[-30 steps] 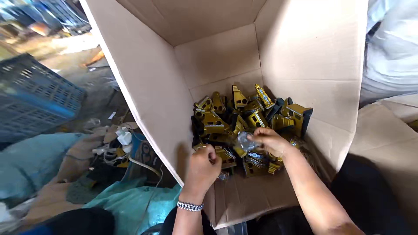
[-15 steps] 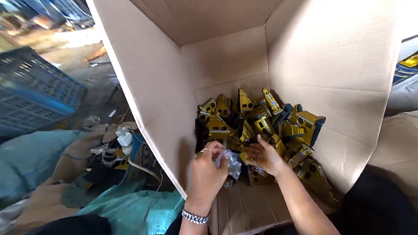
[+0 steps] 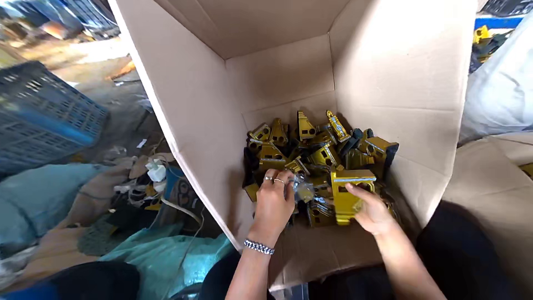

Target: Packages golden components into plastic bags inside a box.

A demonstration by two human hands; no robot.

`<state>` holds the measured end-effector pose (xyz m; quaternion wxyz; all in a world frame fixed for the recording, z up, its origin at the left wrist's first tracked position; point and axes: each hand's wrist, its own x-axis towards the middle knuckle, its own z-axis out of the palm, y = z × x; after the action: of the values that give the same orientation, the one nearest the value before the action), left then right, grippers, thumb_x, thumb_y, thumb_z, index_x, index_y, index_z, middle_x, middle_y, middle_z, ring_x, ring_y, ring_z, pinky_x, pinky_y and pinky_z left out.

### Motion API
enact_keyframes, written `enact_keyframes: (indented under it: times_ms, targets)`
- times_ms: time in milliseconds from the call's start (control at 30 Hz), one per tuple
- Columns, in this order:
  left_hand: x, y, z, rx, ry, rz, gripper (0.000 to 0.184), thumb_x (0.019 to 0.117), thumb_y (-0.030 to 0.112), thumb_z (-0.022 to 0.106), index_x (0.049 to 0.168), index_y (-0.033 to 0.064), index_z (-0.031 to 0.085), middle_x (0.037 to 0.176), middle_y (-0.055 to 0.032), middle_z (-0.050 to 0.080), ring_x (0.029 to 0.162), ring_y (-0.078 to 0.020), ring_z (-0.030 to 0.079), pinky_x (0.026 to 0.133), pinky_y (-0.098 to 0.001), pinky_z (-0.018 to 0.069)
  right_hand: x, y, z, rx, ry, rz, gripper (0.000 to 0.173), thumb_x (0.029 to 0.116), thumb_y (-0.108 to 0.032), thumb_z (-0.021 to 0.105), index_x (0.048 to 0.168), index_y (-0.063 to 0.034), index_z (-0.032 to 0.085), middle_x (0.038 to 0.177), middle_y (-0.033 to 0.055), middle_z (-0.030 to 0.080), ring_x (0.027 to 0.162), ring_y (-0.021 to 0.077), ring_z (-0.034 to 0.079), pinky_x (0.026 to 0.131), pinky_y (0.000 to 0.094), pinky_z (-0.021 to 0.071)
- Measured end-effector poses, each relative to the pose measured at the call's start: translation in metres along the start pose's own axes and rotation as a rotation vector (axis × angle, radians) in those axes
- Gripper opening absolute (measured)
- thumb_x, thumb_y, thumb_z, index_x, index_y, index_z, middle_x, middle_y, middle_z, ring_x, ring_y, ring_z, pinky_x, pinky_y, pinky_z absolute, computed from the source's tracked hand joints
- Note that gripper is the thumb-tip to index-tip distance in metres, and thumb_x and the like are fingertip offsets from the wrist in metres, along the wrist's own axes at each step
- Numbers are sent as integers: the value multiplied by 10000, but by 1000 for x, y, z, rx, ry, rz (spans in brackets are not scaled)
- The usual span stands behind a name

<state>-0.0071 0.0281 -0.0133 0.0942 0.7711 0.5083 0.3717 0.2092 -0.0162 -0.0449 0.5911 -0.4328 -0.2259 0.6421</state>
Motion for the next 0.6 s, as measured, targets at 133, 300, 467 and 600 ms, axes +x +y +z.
enact_keyframes:
  times_ms: [133, 300, 467, 600]
  targets:
    - [-9, 10, 17, -133, 40, 143, 167, 906, 48, 678, 1026, -49, 744, 977, -186, 739, 869, -228, 735, 838, -294, 593, -20, -33, 3, -272, -337, 159, 461, 880, -207, 711, 1279, -59, 534, 1018, 120, 744, 791, 262, 754, 615, 388, 646]
    - [-21, 12, 17, -293, 102, 36, 152, 886, -11, 654, 1003, -83, 718, 982, -188, 713, 872, -144, 703, 811, -241, 583, -24, -30, -2, -452, -7, -8, 554, 852, -65, 718, 1352, 24, 497, 1103, 125, 670, 927, 193, 707, 806, 349, 624]
    - [-26, 19, 13, -565, 157, 35, 117, 845, -75, 651, 947, -106, 700, 1091, -157, 651, 946, -52, 667, 820, -186, 587, -43, -26, -21, 84, -163, 177, 383, 880, -295, 548, 1183, -65, 586, 922, 109, 742, 679, 179, 718, 518, 282, 578]
    - [-26, 24, 19, -613, 225, 115, 101, 830, -86, 638, 911, -98, 698, 1083, -128, 650, 946, -33, 659, 811, -172, 582, -50, -22, -15, 88, -146, 180, 260, 905, -242, 546, 1096, -66, 559, 802, 107, 725, 627, 170, 706, 502, 262, 561]
